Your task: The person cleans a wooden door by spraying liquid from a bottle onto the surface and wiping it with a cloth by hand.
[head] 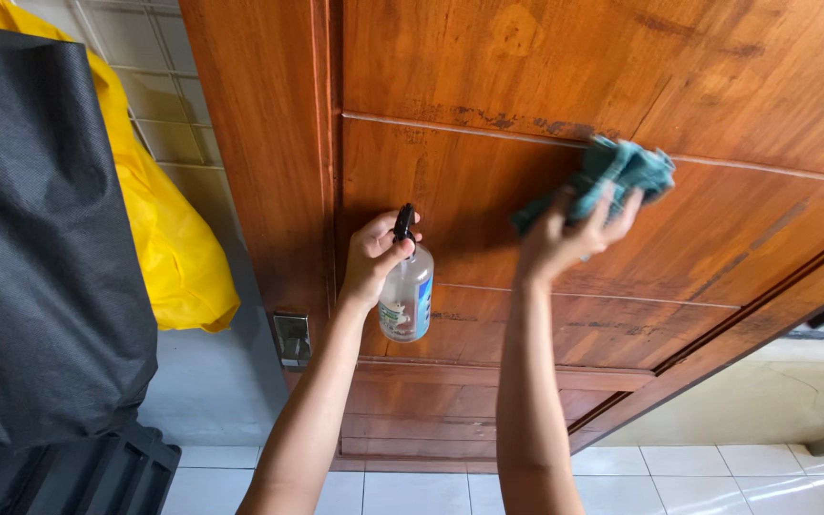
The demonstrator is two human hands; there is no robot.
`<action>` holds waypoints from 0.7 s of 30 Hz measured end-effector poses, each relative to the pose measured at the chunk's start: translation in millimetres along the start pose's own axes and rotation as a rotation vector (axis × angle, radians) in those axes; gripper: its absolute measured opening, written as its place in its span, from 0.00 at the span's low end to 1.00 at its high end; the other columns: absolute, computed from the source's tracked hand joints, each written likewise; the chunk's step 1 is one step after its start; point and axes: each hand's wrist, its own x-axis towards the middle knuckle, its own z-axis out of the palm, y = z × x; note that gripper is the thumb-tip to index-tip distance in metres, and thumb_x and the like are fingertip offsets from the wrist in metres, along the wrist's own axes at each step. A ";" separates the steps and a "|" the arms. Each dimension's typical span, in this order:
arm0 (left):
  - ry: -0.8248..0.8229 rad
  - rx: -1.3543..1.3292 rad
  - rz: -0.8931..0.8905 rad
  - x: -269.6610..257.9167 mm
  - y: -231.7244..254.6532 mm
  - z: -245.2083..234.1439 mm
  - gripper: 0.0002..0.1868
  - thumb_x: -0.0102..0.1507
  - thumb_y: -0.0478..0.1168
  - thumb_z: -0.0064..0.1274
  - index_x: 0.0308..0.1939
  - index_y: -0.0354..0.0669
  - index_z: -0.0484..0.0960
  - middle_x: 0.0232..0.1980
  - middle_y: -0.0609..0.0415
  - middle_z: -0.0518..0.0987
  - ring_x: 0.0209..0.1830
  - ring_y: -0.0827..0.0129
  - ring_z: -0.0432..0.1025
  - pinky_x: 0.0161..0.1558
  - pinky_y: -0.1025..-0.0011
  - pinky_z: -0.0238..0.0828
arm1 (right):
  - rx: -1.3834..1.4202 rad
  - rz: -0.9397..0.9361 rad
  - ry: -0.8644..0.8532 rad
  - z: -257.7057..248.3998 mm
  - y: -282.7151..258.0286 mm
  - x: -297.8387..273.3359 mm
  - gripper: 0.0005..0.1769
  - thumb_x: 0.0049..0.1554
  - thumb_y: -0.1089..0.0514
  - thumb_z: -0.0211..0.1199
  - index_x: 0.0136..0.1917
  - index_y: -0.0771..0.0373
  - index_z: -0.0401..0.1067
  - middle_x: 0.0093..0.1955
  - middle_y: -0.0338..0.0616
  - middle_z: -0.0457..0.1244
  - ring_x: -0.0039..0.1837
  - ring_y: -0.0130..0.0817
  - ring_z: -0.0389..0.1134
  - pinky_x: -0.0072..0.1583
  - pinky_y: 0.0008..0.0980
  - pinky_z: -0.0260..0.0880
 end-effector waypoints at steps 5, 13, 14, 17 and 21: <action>-0.023 -0.021 0.019 -3.3 -12.8 -7.8 0.27 0.61 0.48 0.66 0.56 0.35 0.79 0.49 0.52 0.80 0.50 0.67 0.76 0.56 0.67 0.74 | -0.041 -0.474 -0.382 35.8 -85.9 -19.8 0.23 0.43 0.64 0.69 0.54 0.59 0.78 0.72 0.53 0.59 0.76 0.57 0.55 0.72 0.60 0.54; 0.017 -0.044 -0.012 -12.7 -7.9 -6.4 0.30 0.61 0.49 0.66 0.59 0.32 0.78 0.52 0.50 0.80 0.51 0.67 0.76 0.55 0.69 0.72 | -0.027 -0.675 -0.504 14.1 -42.6 28.2 0.21 0.50 0.60 0.76 0.56 0.48 0.77 0.73 0.47 0.59 0.77 0.56 0.57 0.75 0.58 0.54; 0.020 -0.043 -0.011 -12.9 -6.0 -5.4 0.31 0.60 0.49 0.66 0.59 0.32 0.78 0.53 0.50 0.80 0.51 0.66 0.76 0.54 0.69 0.72 | -0.025 -0.650 -0.397 10.3 -21.0 42.9 0.20 0.57 0.61 0.77 0.60 0.53 0.74 0.75 0.48 0.58 0.79 0.55 0.57 0.78 0.57 0.55; 0.020 -0.033 -0.013 -12.1 -2.2 -4.2 0.32 0.59 0.51 0.66 0.59 0.32 0.77 0.56 0.49 0.80 0.50 0.65 0.76 0.54 0.68 0.73 | -0.183 -0.446 -0.302 -19.4 30.8 62.1 0.22 0.56 0.64 0.72 0.64 0.54 0.75 0.77 0.54 0.55 0.79 0.60 0.54 0.79 0.57 0.53; 0.058 -0.024 0.021 -13.8 -5.1 0.2 0.32 0.60 0.51 0.67 0.58 0.30 0.78 0.56 0.48 0.79 0.50 0.64 0.77 0.56 0.65 0.73 | -0.016 -0.033 -0.135 -24.4 51.4 58.1 0.22 0.62 0.67 0.67 0.69 0.64 0.71 0.81 0.60 0.48 0.81 0.63 0.50 0.80 0.56 0.49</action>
